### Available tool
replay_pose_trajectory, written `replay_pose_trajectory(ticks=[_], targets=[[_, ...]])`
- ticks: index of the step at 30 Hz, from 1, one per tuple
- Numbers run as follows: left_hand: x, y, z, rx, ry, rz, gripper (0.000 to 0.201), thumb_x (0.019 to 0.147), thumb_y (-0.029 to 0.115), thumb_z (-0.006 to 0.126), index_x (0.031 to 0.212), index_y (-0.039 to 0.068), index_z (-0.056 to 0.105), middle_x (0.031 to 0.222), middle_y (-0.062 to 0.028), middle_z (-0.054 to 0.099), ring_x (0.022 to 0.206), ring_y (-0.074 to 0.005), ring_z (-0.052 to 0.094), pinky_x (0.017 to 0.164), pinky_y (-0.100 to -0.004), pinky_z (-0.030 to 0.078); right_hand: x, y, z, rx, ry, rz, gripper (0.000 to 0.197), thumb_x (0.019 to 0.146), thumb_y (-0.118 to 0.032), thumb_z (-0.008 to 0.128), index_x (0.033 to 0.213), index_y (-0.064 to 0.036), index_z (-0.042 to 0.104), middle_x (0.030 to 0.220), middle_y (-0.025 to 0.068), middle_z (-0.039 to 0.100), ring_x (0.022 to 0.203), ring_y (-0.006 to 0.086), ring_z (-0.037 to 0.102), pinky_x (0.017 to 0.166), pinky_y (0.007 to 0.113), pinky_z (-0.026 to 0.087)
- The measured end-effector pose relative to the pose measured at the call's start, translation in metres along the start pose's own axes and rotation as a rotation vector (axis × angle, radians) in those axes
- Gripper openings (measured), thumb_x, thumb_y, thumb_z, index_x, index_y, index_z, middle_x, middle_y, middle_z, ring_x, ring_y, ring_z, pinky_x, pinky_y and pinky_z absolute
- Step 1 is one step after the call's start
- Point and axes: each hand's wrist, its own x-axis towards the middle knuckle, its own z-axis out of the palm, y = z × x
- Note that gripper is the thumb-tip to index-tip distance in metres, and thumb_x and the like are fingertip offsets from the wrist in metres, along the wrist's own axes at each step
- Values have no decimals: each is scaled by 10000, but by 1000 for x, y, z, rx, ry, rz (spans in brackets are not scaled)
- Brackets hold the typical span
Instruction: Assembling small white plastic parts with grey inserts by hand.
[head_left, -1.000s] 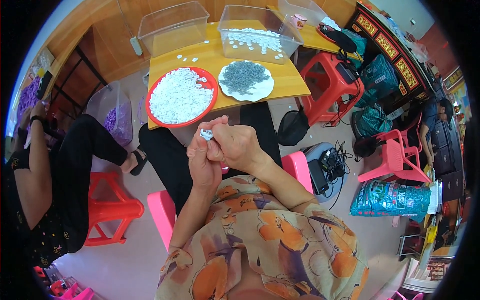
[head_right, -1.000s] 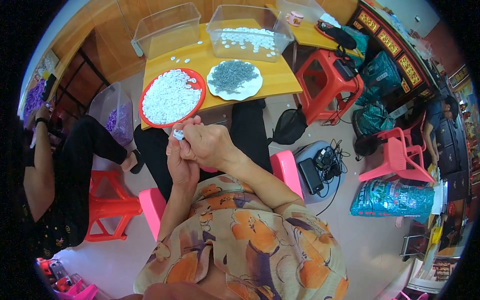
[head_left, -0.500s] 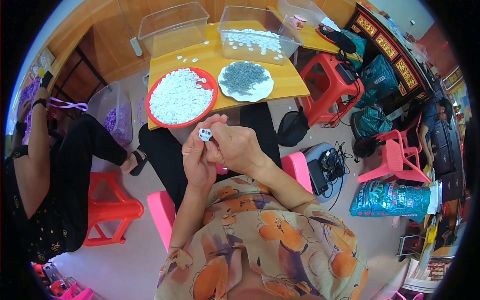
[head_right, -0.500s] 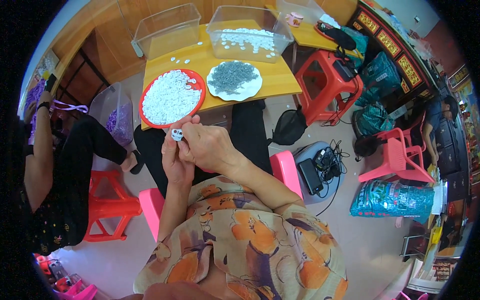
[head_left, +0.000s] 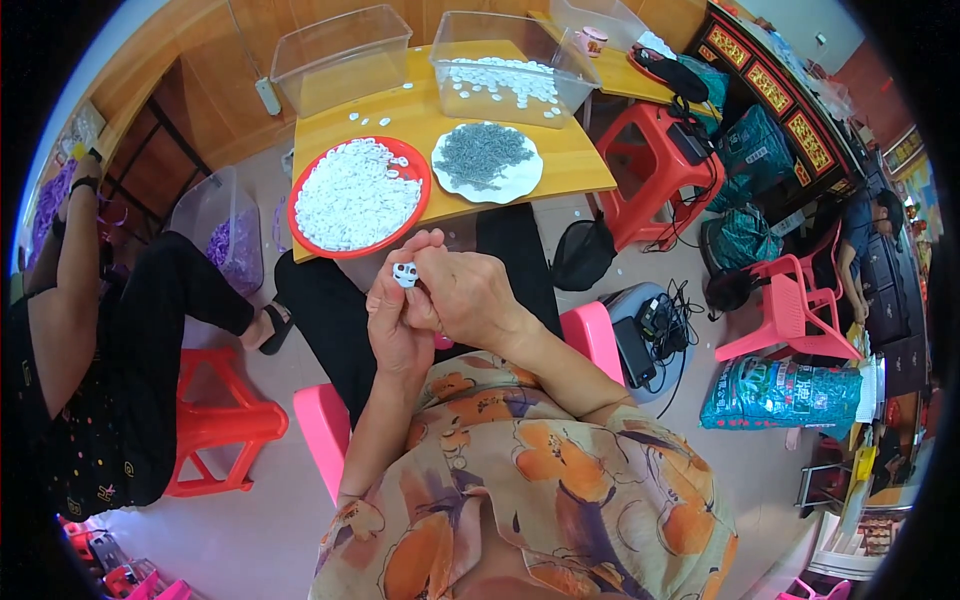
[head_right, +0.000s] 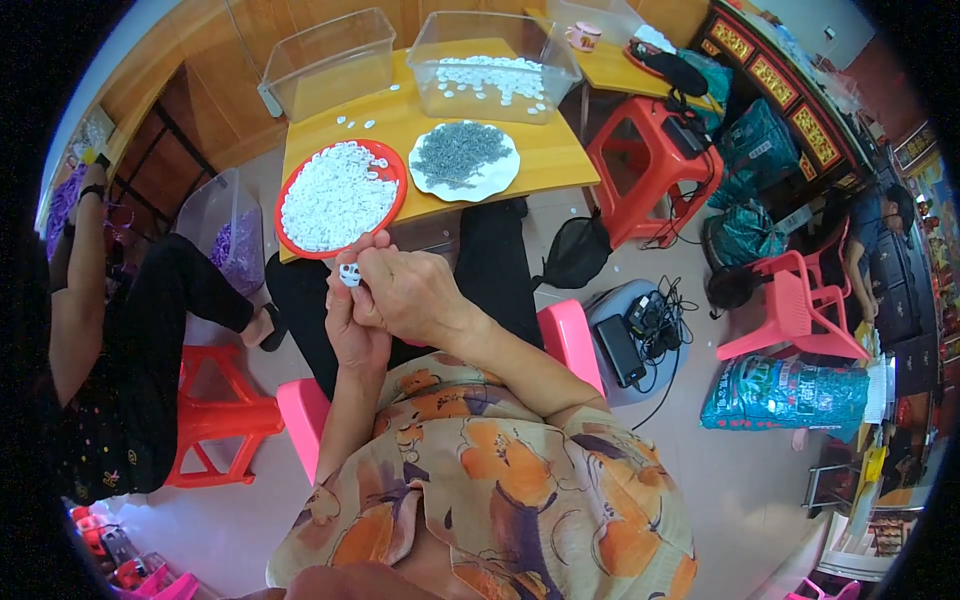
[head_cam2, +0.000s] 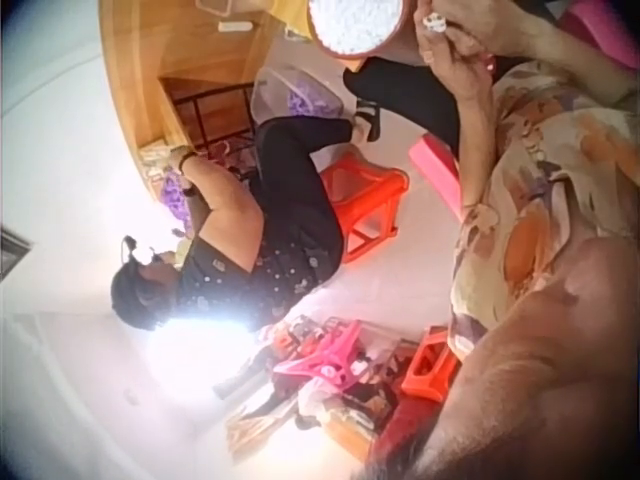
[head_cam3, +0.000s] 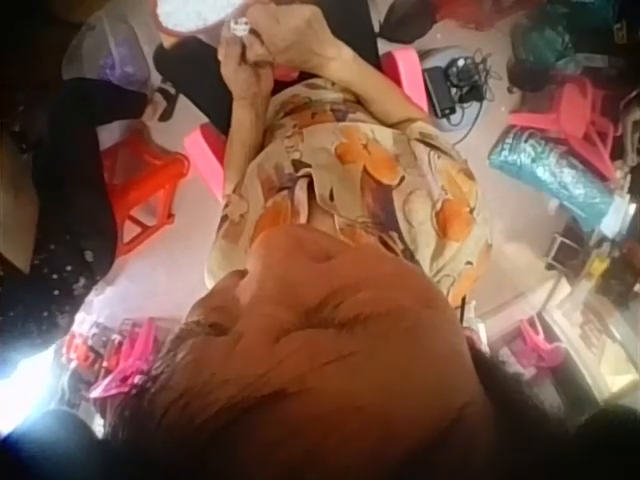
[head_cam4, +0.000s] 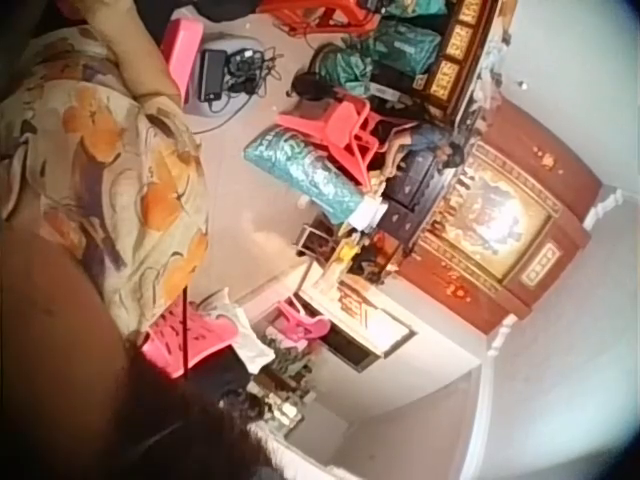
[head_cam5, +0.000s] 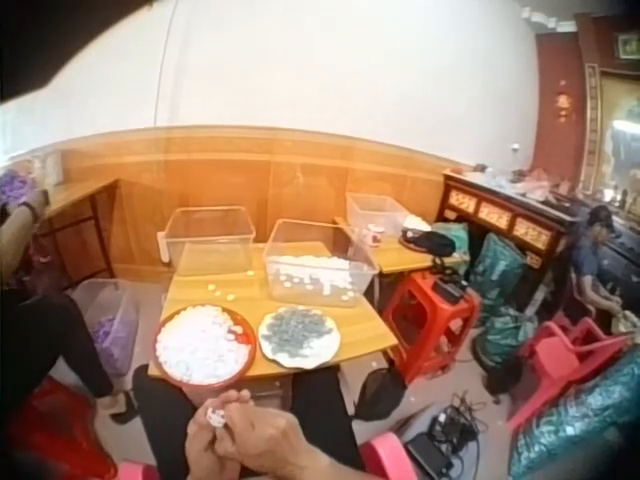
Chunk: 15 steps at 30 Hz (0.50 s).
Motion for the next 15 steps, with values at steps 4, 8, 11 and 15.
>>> replay_pose_trajectory(ticks=[4,8,11,15], targets=[[-2,-2,1,72,46,-4,473,909,341,439,1209,-24,436,1233,-177,478,1169,-261,449,1041,-378,304,0,0,1,-11,0,3,183,749,-187,576,750,-55,449,590,100,520,507,254,560,456,338,455],[-3,-3,8,38,82,6,432,916,328,434,1181,-13,460,1242,-167,474,1158,-234,451,1026,-352,309,-2,3,5,-33,3,1,193,748,-195,576,760,-53,446,570,97,514,500,255,558,458,335,457],[-3,-8,9,-18,133,-10,395,921,314,437,1146,-6,487,1243,-161,475,1138,-215,462,1000,-328,330,-4,8,9,-20,-2,9,195,751,-199,574,763,-52,448,561,97,518,493,256,561,454,339,457],[-2,-7,8,-44,160,-20,364,938,288,407,1143,-3,481,1234,-163,477,1123,-210,471,990,-320,344,-7,13,16,-2,2,-1,187,761,-198,568,772,-48,457,542,101,519,482,259,571,441,350,457]])
